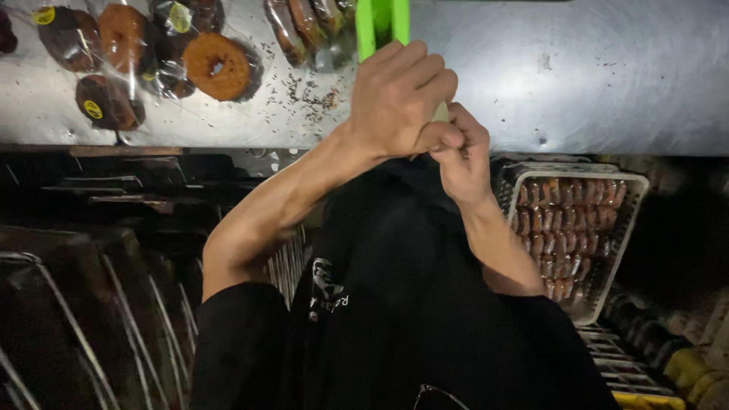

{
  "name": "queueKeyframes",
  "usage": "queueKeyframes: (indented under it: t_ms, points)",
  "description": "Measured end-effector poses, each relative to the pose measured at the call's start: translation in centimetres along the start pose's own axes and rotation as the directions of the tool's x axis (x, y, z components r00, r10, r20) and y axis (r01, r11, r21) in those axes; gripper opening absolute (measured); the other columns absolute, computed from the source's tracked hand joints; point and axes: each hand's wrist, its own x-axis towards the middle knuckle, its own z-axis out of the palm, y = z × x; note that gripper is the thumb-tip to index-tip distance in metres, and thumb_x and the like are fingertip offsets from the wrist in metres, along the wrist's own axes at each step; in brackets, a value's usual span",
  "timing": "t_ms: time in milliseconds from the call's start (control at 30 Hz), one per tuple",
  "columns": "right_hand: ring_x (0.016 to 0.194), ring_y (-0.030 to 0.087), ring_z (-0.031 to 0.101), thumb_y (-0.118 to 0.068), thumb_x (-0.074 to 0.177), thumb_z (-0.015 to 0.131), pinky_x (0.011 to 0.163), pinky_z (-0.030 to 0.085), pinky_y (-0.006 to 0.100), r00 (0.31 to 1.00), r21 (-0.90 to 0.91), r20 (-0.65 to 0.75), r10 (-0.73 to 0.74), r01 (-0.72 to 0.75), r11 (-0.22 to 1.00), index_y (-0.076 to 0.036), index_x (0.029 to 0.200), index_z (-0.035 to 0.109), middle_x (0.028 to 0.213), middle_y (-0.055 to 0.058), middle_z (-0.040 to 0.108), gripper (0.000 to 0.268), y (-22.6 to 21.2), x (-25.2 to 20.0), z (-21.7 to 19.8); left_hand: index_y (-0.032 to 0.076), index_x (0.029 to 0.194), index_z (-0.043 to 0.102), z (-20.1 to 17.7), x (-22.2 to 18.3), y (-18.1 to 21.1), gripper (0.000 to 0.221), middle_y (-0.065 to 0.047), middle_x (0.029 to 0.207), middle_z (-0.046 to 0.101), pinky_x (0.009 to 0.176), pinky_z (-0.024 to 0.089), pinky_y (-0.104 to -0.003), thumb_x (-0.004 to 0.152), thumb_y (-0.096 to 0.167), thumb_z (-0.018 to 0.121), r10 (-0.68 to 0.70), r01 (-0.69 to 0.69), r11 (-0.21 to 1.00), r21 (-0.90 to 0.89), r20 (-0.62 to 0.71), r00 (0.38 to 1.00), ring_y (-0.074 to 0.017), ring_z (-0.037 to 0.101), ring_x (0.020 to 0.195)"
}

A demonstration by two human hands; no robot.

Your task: The person packages donuts by placing them into plastic bags and sealing each bag with a strip of adhesive tape from a green dispenser.

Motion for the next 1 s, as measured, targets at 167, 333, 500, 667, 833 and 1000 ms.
queueKeyframes:
  t_ms: [167,333,500,667,833,1000]
  points:
    - [0.097,0.008,0.058,-0.011,0.102,0.052,0.089,0.047,0.023,0.996,0.208,-0.071,0.063,-0.047,0.977,0.003,0.123,0.059,0.110,0.003,0.063,0.026,1.6,0.9,4.0,0.010,0.078,0.058,-2.7,-1.4,-1.2,0.071,-0.004,0.075,0.048,0.065,0.039,-0.037,0.100,0.076,0.046,0.044,-0.041,0.996,0.082,-0.038,0.998,-0.0231,0.049,0.071]
    - [0.106,0.012,0.059,-0.011,0.102,0.057,0.099,0.049,0.027,0.979,0.251,-0.121,0.163,-0.129,0.959,0.006,0.123,0.058,0.114,0.006,0.063,0.027,2.6,1.8,7.8,0.010,0.078,0.060,-4.9,-3.5,-3.1,0.072,-0.003,0.075,0.052,0.067,0.042,-0.035,0.100,0.077,0.047,0.035,-0.035,0.996,0.082,-0.002,0.999,-0.0214,0.052,0.072]
    - [0.108,0.010,0.059,-0.004,0.091,0.052,0.100,0.049,0.026,0.997,0.180,-0.061,0.041,-0.030,0.983,0.005,0.126,0.059,0.117,0.003,0.061,0.036,2.7,2.0,10.4,0.010,0.084,0.065,-7.0,-5.2,-5.8,0.066,-0.004,0.081,0.058,0.070,0.042,-0.037,0.099,0.072,0.049,0.009,-0.009,1.000,-0.015,-0.011,1.000,-0.0228,0.055,0.077]
    - [0.100,0.011,0.060,0.003,0.089,0.058,0.092,0.050,0.026,0.969,0.265,-0.169,0.178,-0.130,0.956,0.005,0.120,0.057,0.111,0.005,0.060,0.031,4.5,2.3,12.7,0.010,0.079,0.064,-8.3,-6.2,-7.0,0.071,-0.003,0.074,0.056,0.066,0.042,-0.035,0.094,0.078,0.054,0.069,-0.069,0.997,-0.022,-0.007,0.998,-0.0210,0.055,0.072]
    - [0.104,0.007,0.060,-0.002,0.083,0.053,0.094,0.051,0.021,0.952,0.261,-0.243,0.184,-0.118,0.958,0.002,0.120,0.057,0.112,0.002,0.061,0.037,4.1,2.9,16.0,0.011,0.081,0.063,-10.3,-6.9,-7.9,0.061,-0.003,0.077,0.055,0.072,0.045,-0.036,0.093,0.071,0.059,0.093,-0.092,0.994,-0.055,0.003,0.996,-0.0224,0.057,0.078]
    - [0.091,0.007,0.055,0.000,0.083,0.045,0.082,0.046,0.020,0.944,0.187,-0.301,0.136,-0.082,0.979,0.004,0.116,0.059,0.105,0.002,0.059,0.035,5.0,2.5,16.1,0.009,0.082,0.066,-9.4,-7.3,-8.6,0.066,-0.003,0.078,0.060,0.068,0.044,-0.035,0.094,0.074,0.055,0.094,-0.093,0.989,-0.118,0.003,0.996,-0.0196,0.057,0.075]
